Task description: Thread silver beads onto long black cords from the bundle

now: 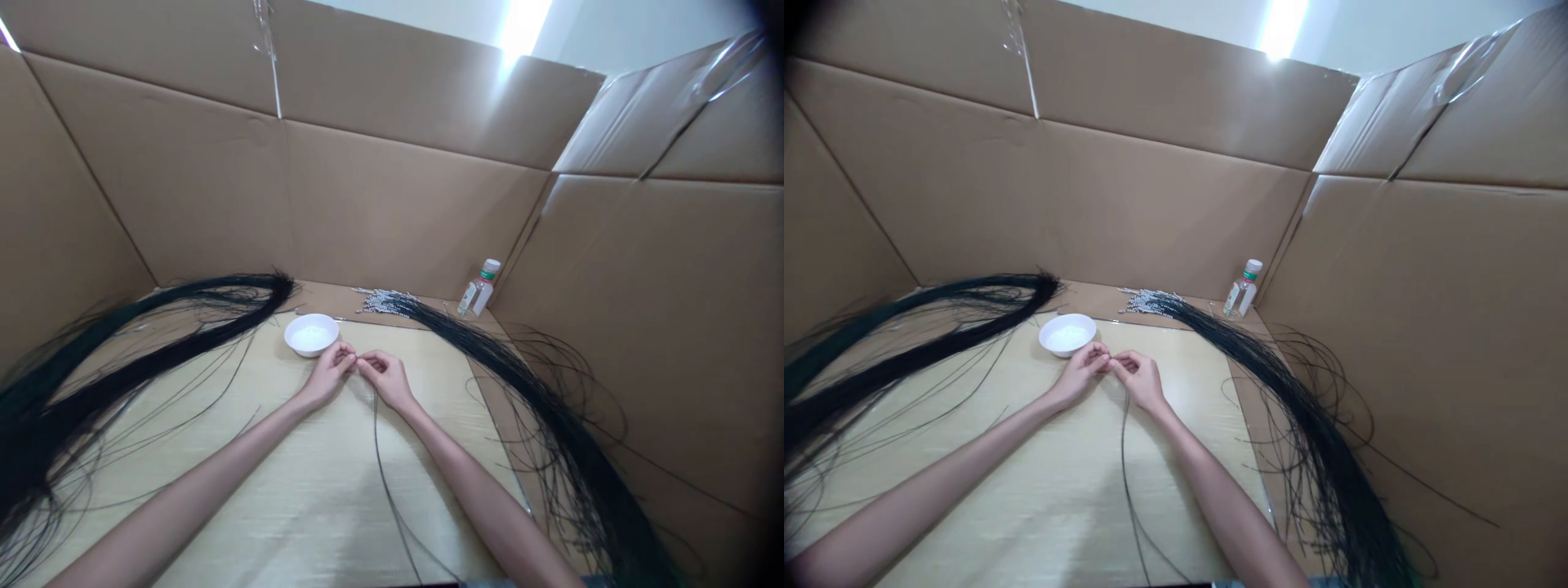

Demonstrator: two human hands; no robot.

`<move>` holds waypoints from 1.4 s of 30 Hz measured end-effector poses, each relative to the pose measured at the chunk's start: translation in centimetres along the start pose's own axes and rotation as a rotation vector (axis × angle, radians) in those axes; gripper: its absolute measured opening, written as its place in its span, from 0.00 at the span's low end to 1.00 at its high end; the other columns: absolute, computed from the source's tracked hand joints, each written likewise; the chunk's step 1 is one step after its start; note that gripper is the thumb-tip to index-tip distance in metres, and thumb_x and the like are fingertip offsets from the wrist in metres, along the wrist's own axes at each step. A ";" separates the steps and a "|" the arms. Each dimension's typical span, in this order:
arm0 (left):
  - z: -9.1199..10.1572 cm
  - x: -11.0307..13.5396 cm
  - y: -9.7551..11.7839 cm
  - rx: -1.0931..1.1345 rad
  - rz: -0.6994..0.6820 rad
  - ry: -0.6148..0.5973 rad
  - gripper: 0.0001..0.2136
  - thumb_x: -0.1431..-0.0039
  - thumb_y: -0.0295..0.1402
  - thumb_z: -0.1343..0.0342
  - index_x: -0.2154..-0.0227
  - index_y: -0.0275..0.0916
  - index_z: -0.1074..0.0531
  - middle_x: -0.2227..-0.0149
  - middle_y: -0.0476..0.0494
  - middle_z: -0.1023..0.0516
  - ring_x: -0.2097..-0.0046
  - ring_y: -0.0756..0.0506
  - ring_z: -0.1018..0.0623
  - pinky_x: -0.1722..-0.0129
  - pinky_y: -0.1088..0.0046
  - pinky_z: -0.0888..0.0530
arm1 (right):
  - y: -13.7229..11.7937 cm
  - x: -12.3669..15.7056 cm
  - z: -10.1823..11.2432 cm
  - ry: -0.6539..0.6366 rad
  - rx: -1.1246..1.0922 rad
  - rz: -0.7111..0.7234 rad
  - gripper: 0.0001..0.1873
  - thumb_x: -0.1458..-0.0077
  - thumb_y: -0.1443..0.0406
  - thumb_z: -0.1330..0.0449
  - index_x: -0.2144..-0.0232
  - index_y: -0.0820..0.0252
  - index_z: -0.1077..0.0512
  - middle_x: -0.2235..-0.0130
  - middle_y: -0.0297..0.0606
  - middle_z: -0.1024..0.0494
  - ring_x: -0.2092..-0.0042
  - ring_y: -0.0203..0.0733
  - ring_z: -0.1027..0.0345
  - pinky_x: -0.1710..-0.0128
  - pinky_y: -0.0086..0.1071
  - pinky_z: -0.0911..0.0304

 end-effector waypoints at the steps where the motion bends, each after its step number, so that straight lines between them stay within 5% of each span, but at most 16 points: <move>1: -0.1 0.0 0.1 -0.010 -0.013 0.005 0.12 0.32 0.38 0.41 0.52 0.35 0.26 0.56 0.42 0.22 0.60 0.45 0.21 0.60 0.64 0.20 | 0.2 -0.1 -0.2 -0.013 -0.027 -0.006 0.13 0.33 0.57 0.38 0.57 0.64 0.25 0.60 0.37 0.20 0.61 0.39 0.24 0.59 0.38 0.25; 10: -1.0 0.8 1.5 -0.232 -0.132 0.089 0.13 0.33 0.40 0.42 0.53 0.36 0.29 0.61 0.44 0.23 0.61 0.44 0.21 0.60 0.63 0.22 | 2.0 -0.6 -0.5 0.014 -0.219 -0.079 0.13 0.32 0.58 0.38 0.57 0.64 0.26 0.61 0.37 0.21 0.63 0.38 0.25 0.62 0.36 0.25; 13: -0.7 1.1 3.4 -0.386 -0.189 0.159 0.16 0.33 0.41 0.43 0.49 0.38 0.32 0.54 0.39 0.22 0.54 0.42 0.21 0.52 0.62 0.24 | 2.2 -0.7 -0.5 0.012 -0.254 -0.098 0.13 0.33 0.58 0.38 0.56 0.64 0.26 0.60 0.37 0.21 0.63 0.38 0.25 0.61 0.36 0.25; 16: 1.1 0.0 6.1 -0.589 -0.223 0.243 0.16 0.30 0.41 0.49 0.46 0.39 0.32 0.46 0.36 0.25 0.44 0.40 0.25 0.41 0.59 0.30 | 2.4 -0.8 -0.5 0.015 -0.281 -0.114 0.13 0.33 0.58 0.38 0.54 0.64 0.26 0.58 0.38 0.22 0.62 0.39 0.25 0.61 0.36 0.25; 20: 4.9 -3.0 8.6 -0.893 -0.131 0.185 0.12 0.29 0.38 0.47 0.53 0.37 0.26 0.49 0.37 0.23 0.45 0.38 0.25 0.41 0.52 0.30 | 2.6 -1.0 -0.5 0.025 -0.307 -0.127 0.14 0.32 0.58 0.38 0.52 0.64 0.27 0.58 0.38 0.22 0.62 0.38 0.25 0.62 0.36 0.25; 27: 7.4 -4.2 7.7 -1.228 0.106 0.015 0.14 0.33 0.38 0.40 0.49 0.38 0.26 0.48 0.39 0.23 0.51 0.41 0.21 0.51 0.57 0.22 | 2.5 -1.1 -0.4 0.022 -0.323 -0.127 0.13 0.32 0.59 0.38 0.54 0.64 0.26 0.60 0.37 0.22 0.64 0.37 0.25 0.63 0.34 0.25; 32: 7.1 -4.0 8.0 -1.244 0.095 0.045 0.13 0.33 0.38 0.40 0.50 0.37 0.25 0.49 0.39 0.22 0.51 0.41 0.21 0.51 0.56 0.22 | 2.4 -1.0 -0.4 -0.010 -0.297 -0.145 0.12 0.33 0.59 0.38 0.55 0.64 0.26 0.59 0.38 0.22 0.62 0.38 0.25 0.61 0.36 0.25; 36: 6.4 -3.8 9.3 -1.120 -0.049 0.166 0.07 0.34 0.35 0.40 0.61 0.37 0.23 0.52 0.37 0.21 0.46 0.37 0.25 0.43 0.51 0.29 | 2.2 -1.0 -0.2 0.011 -0.260 -0.154 0.12 0.33 0.59 0.38 0.55 0.64 0.26 0.58 0.38 0.21 0.62 0.38 0.25 0.61 0.36 0.25; 39: 4.5 -2.7 9.9 -0.937 -0.183 0.241 0.09 0.32 0.37 0.45 0.62 0.39 0.22 0.51 0.35 0.21 0.43 0.34 0.27 0.42 0.54 0.33 | 2.1 -1.0 0.1 0.076 -0.238 -0.147 0.12 0.33 0.59 0.38 0.55 0.64 0.26 0.59 0.38 0.22 0.63 0.38 0.25 0.62 0.35 0.25; 42: 1.5 -1.1 8.9 -0.704 -0.242 0.208 0.12 0.31 0.41 0.48 0.58 0.42 0.22 0.54 0.39 0.19 0.51 0.38 0.23 0.49 0.61 0.29 | 2.1 -1.0 0.6 0.180 -0.213 -0.126 0.13 0.33 0.58 0.38 0.55 0.64 0.26 0.59 0.38 0.22 0.63 0.38 0.25 0.62 0.35 0.25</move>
Point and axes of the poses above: each hand's wrist, its own x-axis away from the middle knuckle, its own z-axis out of the back of the hand, y = z × x, the point moved 3 cm from there along -x, towards the middle knuckle
